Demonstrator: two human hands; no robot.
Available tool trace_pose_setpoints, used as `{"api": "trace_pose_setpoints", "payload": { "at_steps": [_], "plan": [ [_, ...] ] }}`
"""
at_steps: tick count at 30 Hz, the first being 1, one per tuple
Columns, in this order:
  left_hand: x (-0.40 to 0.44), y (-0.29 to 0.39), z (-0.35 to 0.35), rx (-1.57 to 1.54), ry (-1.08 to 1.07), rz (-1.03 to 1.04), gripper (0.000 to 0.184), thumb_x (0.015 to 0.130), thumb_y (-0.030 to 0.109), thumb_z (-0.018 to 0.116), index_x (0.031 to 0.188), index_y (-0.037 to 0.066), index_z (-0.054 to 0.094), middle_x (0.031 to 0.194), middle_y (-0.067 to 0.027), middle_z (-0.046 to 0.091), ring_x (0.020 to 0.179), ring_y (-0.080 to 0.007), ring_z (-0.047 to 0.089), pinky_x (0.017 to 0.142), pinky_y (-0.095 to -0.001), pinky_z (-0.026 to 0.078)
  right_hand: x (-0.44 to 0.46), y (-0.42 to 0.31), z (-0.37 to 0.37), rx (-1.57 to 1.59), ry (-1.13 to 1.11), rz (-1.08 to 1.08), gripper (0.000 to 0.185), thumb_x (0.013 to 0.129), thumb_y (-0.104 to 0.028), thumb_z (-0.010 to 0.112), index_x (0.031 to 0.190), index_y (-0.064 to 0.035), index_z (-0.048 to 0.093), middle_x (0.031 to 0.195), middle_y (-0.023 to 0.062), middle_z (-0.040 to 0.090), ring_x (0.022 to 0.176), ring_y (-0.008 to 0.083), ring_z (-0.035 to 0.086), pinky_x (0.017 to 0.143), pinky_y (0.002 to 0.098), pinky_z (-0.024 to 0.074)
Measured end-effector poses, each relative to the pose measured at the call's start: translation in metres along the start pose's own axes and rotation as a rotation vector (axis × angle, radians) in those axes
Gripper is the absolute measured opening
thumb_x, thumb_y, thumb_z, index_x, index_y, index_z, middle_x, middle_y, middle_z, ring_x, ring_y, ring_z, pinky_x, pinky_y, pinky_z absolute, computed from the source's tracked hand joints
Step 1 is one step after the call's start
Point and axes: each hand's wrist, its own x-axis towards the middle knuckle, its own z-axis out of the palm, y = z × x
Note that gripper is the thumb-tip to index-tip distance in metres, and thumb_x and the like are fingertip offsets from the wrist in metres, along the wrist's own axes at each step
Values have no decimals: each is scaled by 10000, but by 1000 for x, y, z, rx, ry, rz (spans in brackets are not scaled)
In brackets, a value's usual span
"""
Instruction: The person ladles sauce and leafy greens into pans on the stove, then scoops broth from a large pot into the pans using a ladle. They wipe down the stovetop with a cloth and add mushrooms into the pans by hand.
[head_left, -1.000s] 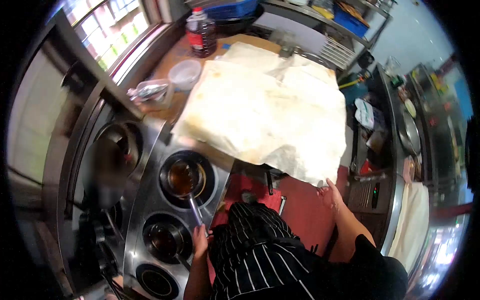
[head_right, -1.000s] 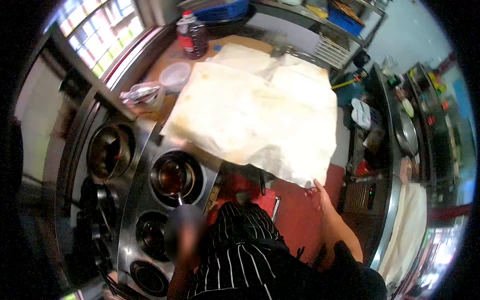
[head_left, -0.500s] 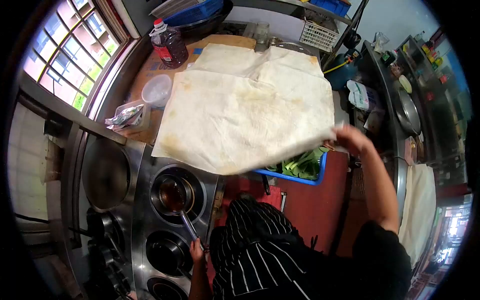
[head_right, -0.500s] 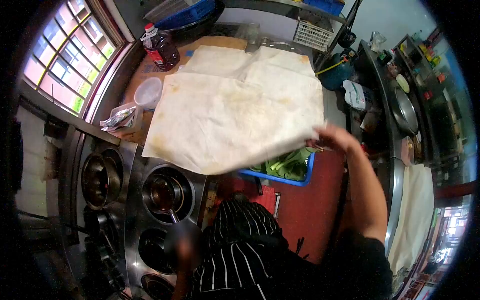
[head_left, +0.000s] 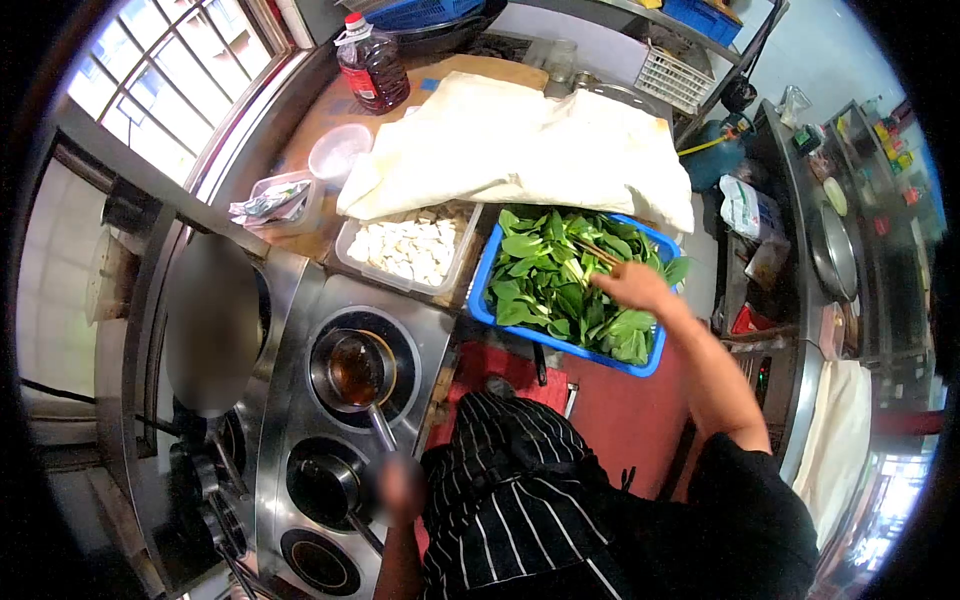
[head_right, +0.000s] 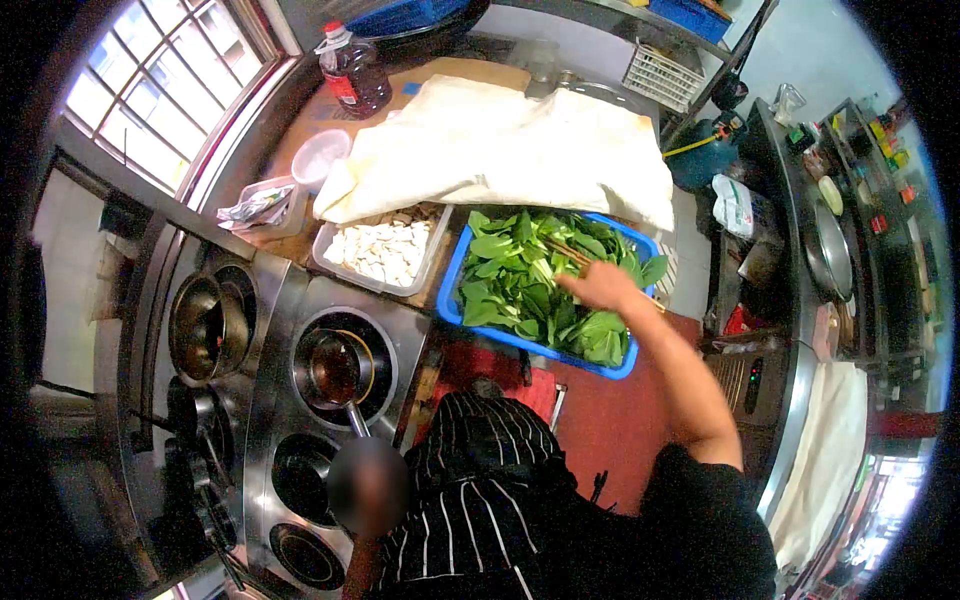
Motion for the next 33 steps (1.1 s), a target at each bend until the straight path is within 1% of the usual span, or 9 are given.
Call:
{"api": "trace_pose_setpoints", "payload": {
  "at_steps": [5,10,15,18,21,22,27,31,33],
  "plan": [
    [4,-5,7,93,-15,96,201,956,265,549,1057,102,607,901,-10,590,787,-117,554,693,-254,479,-6,-28,47,-43,133,178,686,827,-625,532,873,41,693,930,259,675,897,399,663,813,469,524],
    [-17,15,3,-109,-65,78,219,961,257,542,1088,90,605,924,-25,601,809,-136,569,709,-265,490,-14,-10,51,85,289,-2,409,764,-343,691,869,48,635,808,264,657,803,403,655,766,480,514],
    [-49,53,-9,-1132,-270,-279,239,966,248,535,1119,78,603,948,-40,612,830,-154,583,725,-275,501,-28,4,-10,296,184,-92,400,812,-347,663,987,13,670,757,201,672,715,323,666,687,412,513],
    [-67,79,-22,-1463,-325,-491,251,969,243,531,1138,71,602,962,-50,618,843,-165,592,735,-281,507,-29,4,-28,768,73,-81,368,840,-323,649,1008,4,668,781,185,675,700,283,657,678,398,505],
    [-84,103,-38,-1548,-334,-656,264,973,238,526,1156,64,601,976,-59,625,856,-176,600,745,-288,513,-9,22,-25,394,116,-57,377,846,-329,646,1032,0,660,783,156,678,703,264,651,668,402,496],
    [-87,111,-43,-1532,-364,-667,264,973,238,526,1156,64,601,976,-59,625,856,-176,600,745,-288,513,-9,13,-31,218,162,-14,380,846,-329,647,1040,-3,658,787,147,679,702,254,649,664,402,494],
    [-91,119,-67,-1918,-499,-886,255,987,260,488,1130,87,609,948,-57,620,857,-185,584,765,-290,497,-26,-83,-55,752,83,-277,327,927,-207,610,1175,6,613,850,15,664,746,68,576,672,246,479],
    [-99,103,-75,-2414,-1209,-827,150,948,208,488,932,85,572,830,-72,560,739,-232,522,690,-348,458,-12,-186,-10,901,-42,-484,315,919,-227,627,1149,-11,633,855,27,678,756,93,597,682,260,495],
    [-88,82,-79,-2251,-903,-759,137,906,186,507,954,85,586,843,-89,578,743,-266,552,685,-378,464,-1,-239,29,845,-72,-583,322,912,-256,632,1132,-21,639,849,58,689,746,126,613,689,297,505]
  ]
}}
